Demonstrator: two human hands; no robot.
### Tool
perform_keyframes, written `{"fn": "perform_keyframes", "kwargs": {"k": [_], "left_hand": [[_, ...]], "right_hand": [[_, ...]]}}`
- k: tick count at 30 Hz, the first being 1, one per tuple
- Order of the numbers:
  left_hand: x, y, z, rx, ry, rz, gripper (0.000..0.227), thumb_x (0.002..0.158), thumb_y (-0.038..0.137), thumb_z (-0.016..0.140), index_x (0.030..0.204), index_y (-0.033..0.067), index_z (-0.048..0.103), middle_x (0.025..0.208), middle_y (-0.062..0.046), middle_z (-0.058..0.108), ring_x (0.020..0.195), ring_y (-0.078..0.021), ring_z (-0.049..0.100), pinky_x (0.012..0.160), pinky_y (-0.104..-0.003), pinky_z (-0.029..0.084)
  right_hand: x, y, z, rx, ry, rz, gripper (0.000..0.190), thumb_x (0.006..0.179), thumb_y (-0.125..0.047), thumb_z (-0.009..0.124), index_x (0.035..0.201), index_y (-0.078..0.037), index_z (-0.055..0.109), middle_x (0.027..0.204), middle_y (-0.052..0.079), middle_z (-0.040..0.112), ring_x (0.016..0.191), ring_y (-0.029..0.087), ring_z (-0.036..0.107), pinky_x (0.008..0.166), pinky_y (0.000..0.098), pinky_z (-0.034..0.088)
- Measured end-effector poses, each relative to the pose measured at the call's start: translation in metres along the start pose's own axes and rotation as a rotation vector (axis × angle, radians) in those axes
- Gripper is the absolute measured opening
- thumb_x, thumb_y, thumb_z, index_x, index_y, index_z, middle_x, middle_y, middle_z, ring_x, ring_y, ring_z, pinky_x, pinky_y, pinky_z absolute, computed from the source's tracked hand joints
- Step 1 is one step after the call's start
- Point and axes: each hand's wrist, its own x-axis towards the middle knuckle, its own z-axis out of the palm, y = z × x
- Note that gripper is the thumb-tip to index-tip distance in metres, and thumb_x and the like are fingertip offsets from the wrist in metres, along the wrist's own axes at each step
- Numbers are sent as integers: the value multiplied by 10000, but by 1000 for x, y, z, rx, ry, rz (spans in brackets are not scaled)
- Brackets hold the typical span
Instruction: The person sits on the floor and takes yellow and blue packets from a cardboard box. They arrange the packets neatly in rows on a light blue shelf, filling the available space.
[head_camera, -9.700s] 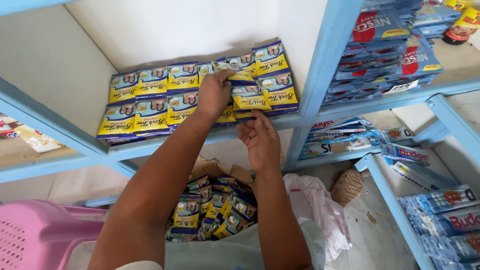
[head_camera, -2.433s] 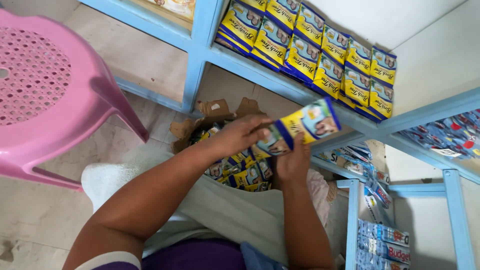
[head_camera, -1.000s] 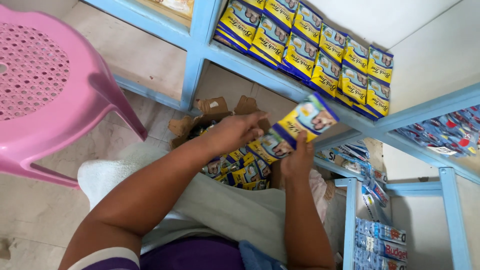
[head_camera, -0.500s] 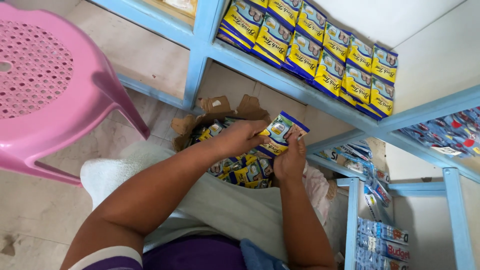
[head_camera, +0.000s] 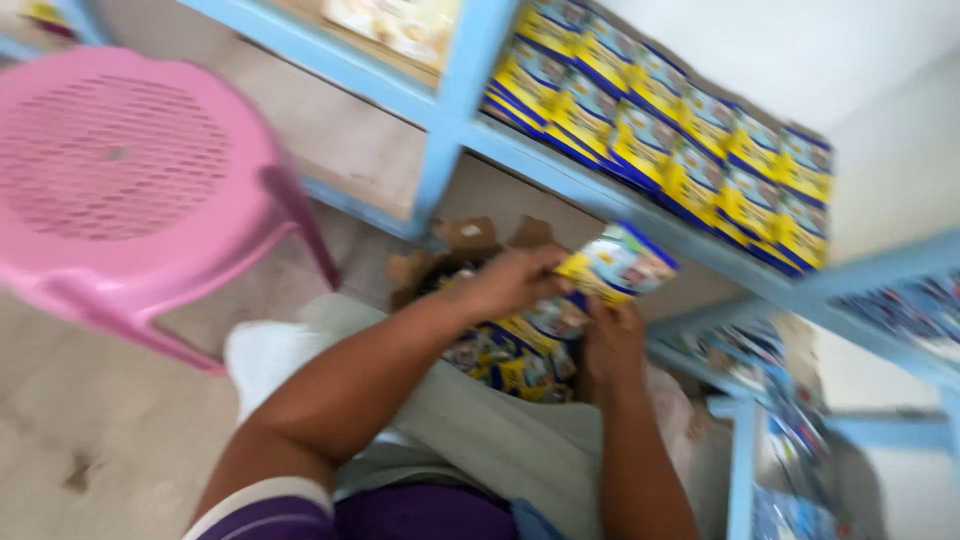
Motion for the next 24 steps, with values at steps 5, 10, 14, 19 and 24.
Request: {"fn": "perform_keyframes", "kwargs": {"k": [5,10,14,19,24], "left_hand": [[6,-42,10,255,-44,93,345,900,234,748,1208,105,662,1089,-152,729,1022,-350,716,852,-446,558],[19,-58,17,265,-65,22,400,850,228,760,1220,115,661,1107,-150,745,1058,-356,711,837,-469,555],[25,-56,8,235,41,28,353,909,226,722,1244,126,670,1093,-164,739,1015,-367,717,826,-479,568],[38,-59,1,101,264,53,209,963,164,704,1161,97,705,1055,-155,753,1019,-322,732,840,-443,576],[54,-42,-19,-506,373,81,342,973,-25,644,1305,43,596,1152,-35,666,1028,-121,628,888,-321,543]], "right_hand": [[9,-30,-10,332,43,-62,297,1058,-123,623,1348,-76,576,1252,73,673,1128,223,661,987,409,541],[15,-51,-8,357,-4,-142,323,1066,-131,629,1382,-86,577,1280,60,679,1135,222,673,1003,430,542],[34,-67,-23,101,0,-47,193,1165,-202,576,1283,-49,586,1158,70,686,983,189,644,804,372,480],[67,-109,-21,89,16,138,132,1066,-201,616,1168,-116,615,963,11,680,755,132,591,590,292,452],[119,-150,10,129,-77,192,121,1012,-193,651,1123,-146,650,907,-16,682,703,105,595,613,277,478]]}}
